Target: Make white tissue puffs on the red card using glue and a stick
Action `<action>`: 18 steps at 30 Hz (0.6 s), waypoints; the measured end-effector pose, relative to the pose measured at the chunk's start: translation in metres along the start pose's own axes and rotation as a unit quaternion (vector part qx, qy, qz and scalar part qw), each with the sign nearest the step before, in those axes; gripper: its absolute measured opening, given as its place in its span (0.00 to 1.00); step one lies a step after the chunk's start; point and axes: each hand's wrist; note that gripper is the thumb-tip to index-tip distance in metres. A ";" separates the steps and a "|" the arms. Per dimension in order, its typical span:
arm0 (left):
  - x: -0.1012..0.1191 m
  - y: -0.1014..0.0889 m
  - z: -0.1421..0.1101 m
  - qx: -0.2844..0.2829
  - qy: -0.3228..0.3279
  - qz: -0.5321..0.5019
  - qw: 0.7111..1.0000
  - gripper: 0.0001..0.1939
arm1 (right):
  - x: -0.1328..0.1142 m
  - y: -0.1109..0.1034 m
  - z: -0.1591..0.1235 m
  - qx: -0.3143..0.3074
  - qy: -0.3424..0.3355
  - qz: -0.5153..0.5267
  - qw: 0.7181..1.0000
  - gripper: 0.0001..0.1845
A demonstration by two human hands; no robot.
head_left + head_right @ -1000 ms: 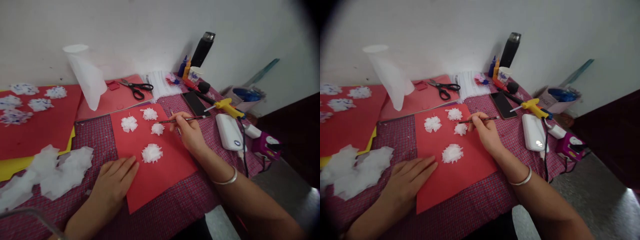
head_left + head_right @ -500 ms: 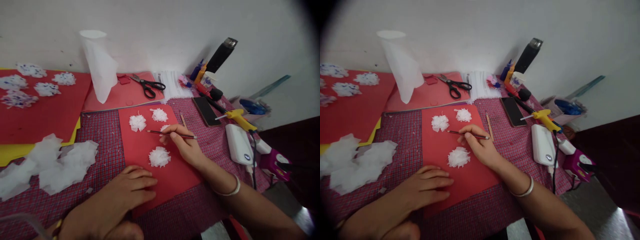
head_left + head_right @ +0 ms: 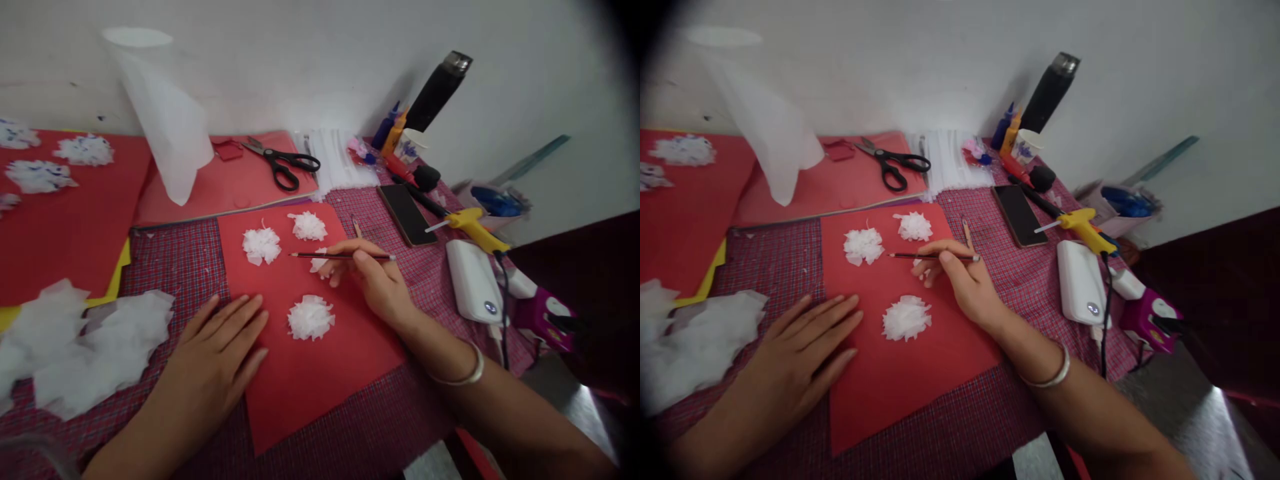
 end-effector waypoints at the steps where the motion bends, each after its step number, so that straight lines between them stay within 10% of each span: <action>1: 0.001 0.001 0.001 -0.013 0.001 0.016 1.000 0.19 | 0.000 0.002 -0.002 -0.016 0.003 -0.008 1.000 0.14; 18: 0.005 0.005 0.001 -0.019 0.011 0.070 0.997 0.21 | 0.005 0.024 -0.004 -0.038 0.007 -0.226 0.973 0.07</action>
Point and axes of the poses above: each hand's wrist, its own z-axis towards the middle knuckle, its own y-axis out of the palm, x = y × z, and after that the axes turned 11 degrees about y, right-handed
